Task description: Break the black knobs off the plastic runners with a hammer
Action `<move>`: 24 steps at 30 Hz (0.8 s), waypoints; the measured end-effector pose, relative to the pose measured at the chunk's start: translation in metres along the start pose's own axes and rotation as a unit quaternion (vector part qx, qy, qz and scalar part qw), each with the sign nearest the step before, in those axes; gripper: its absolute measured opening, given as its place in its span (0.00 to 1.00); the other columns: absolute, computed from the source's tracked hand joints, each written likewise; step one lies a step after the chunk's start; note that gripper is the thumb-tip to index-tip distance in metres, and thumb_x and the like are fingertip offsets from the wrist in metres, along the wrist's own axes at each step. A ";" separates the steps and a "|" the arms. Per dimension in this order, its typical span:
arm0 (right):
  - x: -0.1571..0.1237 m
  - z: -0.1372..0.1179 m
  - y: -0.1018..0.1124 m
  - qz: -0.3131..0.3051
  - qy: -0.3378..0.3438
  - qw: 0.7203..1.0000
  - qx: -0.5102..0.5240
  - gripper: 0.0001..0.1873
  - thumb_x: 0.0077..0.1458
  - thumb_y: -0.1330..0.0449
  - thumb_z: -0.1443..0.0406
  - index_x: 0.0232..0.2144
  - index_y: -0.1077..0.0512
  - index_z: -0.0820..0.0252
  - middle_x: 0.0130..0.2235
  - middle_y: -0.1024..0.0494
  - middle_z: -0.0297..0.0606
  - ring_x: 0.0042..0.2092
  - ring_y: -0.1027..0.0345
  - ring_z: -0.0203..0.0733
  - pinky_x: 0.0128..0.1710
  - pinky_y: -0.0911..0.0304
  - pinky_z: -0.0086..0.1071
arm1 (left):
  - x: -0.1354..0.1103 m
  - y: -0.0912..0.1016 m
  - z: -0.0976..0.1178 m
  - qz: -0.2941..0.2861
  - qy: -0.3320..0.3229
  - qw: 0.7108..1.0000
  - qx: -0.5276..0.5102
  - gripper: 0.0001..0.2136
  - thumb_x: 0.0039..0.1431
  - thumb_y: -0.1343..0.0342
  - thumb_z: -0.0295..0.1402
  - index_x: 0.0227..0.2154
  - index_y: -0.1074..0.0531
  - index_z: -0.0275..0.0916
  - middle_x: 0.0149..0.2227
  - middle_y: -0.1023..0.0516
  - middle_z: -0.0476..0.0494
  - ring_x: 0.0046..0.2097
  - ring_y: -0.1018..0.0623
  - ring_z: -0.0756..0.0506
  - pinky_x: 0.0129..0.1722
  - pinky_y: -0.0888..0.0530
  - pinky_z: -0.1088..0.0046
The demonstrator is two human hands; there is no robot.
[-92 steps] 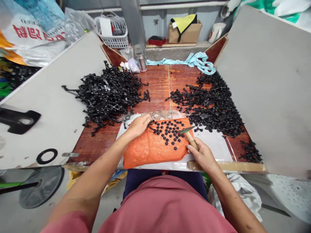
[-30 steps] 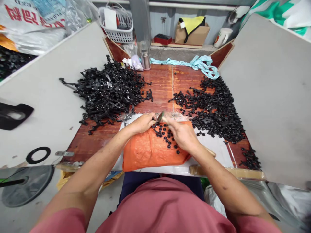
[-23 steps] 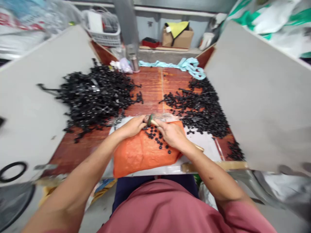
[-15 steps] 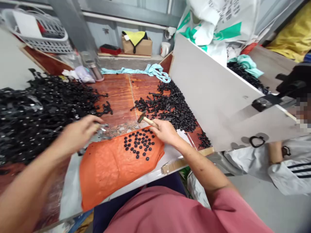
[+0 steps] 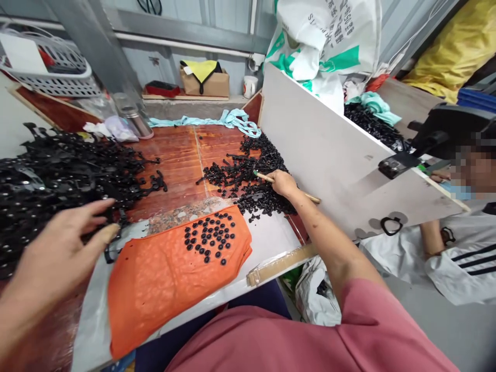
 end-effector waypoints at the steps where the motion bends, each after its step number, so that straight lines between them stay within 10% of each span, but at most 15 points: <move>1: 0.004 -0.003 -0.002 -0.003 0.003 1.000 0.002 0.18 0.54 0.37 0.73 0.41 0.17 0.45 0.46 0.19 0.36 0.43 0.27 0.45 0.42 0.37 0.31 | -0.008 -0.008 0.011 -0.020 0.002 0.999 -0.032 0.26 0.63 0.57 0.53 0.58 0.32 0.48 0.53 0.24 0.49 0.46 0.20 0.43 0.52 0.24 0.61; 8: 0.006 0.007 0.034 0.084 -0.027 0.993 0.077 0.04 0.57 0.34 0.64 0.36 0.20 0.56 0.40 0.21 0.39 0.41 0.30 0.46 0.41 0.39 0.34 | -0.048 -0.045 0.078 -0.142 -0.062 0.976 -0.152 0.22 0.62 0.54 0.52 0.46 0.22 0.46 0.51 0.17 0.45 0.53 0.19 0.38 0.57 0.25 0.59; 14: -0.006 0.011 0.060 0.135 -0.046 0.960 0.242 0.12 0.53 0.35 0.59 0.25 0.31 0.58 0.22 0.35 0.28 0.27 0.42 0.36 0.28 0.47 0.30 | -0.059 -0.066 0.118 -0.198 -0.095 0.949 -0.225 0.21 0.65 0.52 0.51 0.45 0.20 0.45 0.50 0.16 0.44 0.50 0.17 0.39 0.53 0.22 0.64; 24: -0.082 -0.088 0.049 -0.038 0.027 0.863 0.503 0.21 0.43 0.31 0.51 0.32 0.34 0.54 0.19 0.37 0.22 0.15 0.53 0.30 0.13 0.55 0.27 | -0.046 -0.046 0.167 -0.094 -0.089 0.944 -0.305 0.19 0.67 0.51 0.42 0.56 0.27 0.43 0.58 0.22 0.41 0.57 0.23 0.41 0.60 0.28 0.61</move>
Point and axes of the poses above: each hand's wrist, its own x-axis towards the middle knuckle, its own y-axis out of the back of the hand, z = x × y, the point moved 9 cm from there along x, towards the middle knuckle
